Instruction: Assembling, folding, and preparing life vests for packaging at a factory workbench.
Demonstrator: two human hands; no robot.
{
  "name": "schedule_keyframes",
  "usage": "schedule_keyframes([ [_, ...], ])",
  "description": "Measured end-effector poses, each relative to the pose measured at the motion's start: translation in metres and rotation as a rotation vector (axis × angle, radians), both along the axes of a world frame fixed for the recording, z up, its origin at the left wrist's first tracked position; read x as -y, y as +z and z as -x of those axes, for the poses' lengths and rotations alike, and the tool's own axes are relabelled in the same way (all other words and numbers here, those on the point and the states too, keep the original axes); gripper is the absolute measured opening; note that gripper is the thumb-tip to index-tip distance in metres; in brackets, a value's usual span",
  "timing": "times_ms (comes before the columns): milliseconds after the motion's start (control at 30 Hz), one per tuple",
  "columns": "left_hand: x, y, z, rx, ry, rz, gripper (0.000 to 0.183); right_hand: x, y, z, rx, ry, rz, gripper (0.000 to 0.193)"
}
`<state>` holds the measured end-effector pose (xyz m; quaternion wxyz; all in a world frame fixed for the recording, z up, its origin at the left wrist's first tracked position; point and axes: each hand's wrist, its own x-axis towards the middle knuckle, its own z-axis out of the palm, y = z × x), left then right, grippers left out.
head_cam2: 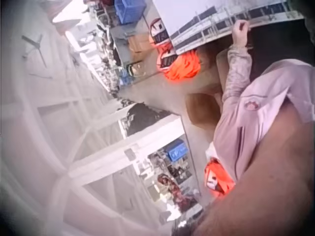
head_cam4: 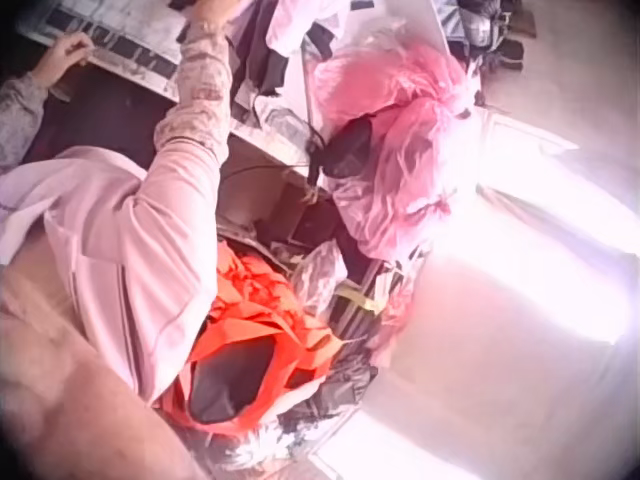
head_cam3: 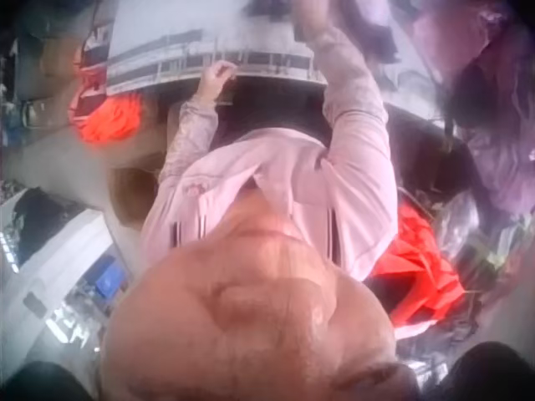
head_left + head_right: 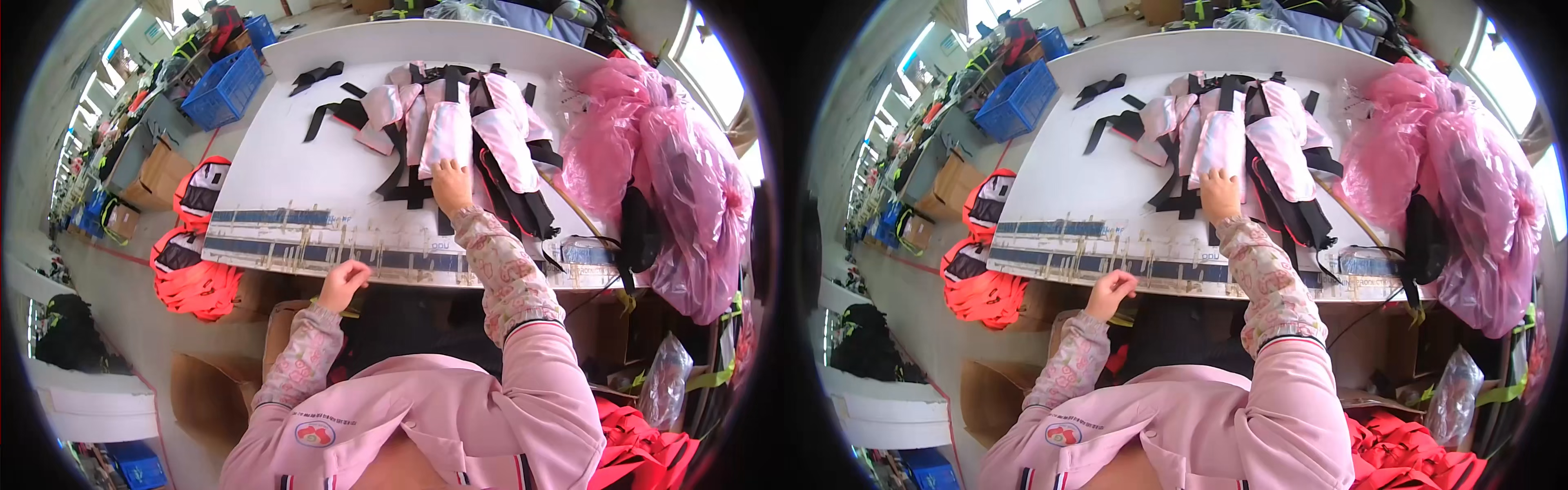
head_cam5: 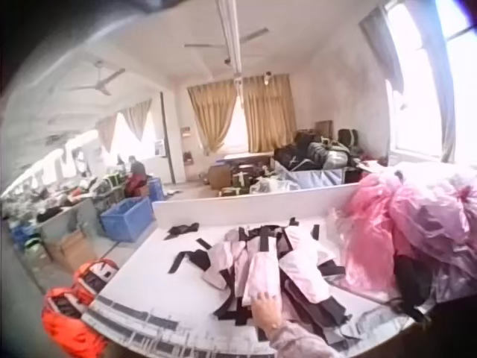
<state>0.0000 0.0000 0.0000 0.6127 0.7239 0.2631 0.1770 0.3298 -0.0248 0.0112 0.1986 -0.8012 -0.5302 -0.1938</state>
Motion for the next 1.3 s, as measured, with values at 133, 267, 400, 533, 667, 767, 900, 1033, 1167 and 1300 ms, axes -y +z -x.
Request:
schedule_keyframes([
  [133, -0.009, -0.004, 0.020, 0.081, 0.210, 0.040, 0.012, 0.017, 0.052, 0.030, -0.485, 0.126, -0.582, 0.015],
  [267, -0.017, 0.028, 0.002, 0.148, 0.322, -0.190, 0.021, 0.058, 0.069, 0.077, -1.217, 0.161, -0.892, 0.014],
  [400, -0.006, 0.063, -0.047, 0.177, 0.054, -0.677, 0.030, 0.094, 0.023, 0.145, -1.780, 0.206, -0.902, 0.023],
  [533, -0.003, 0.011, -0.064, -0.030, -0.246, -0.769, 0.036, 0.126, -0.039, 0.170, -1.576, 0.179, -0.230, 0.050],
  [667, 0.004, -0.016, -0.062, -0.116, -0.323, -0.740, 0.044, 0.150, -0.023, 0.170, -0.877, 0.242, -0.093, 0.058],
  [767, 0.000, -0.020, -0.060, -0.098, -0.318, -0.614, 0.044, 0.151, -0.011, 0.159, -0.545, 0.348, -0.075, 0.049],
  [900, -0.004, -0.015, -0.057, -0.077, -0.367, -0.534, 0.047, 0.149, -0.017, 0.157, -0.714, 0.373, 0.001, 0.025],
  [1033, -0.004, -0.012, -0.052, -0.072, -0.462, -0.575, 0.053, 0.137, -0.019, 0.155, -0.824, 0.351, -0.156, 0.012],
  [1167, 0.006, -0.010, -0.053, -0.137, -0.456, -0.647, 0.047, 0.125, -0.023, 0.152, -1.095, 0.128, -0.225, 0.014],
  [1300, 0.000, -0.020, -0.048, -0.088, -0.373, -0.629, 0.023, 0.126, -0.012, 0.163, -0.869, 0.282, -0.296, 0.021],
])
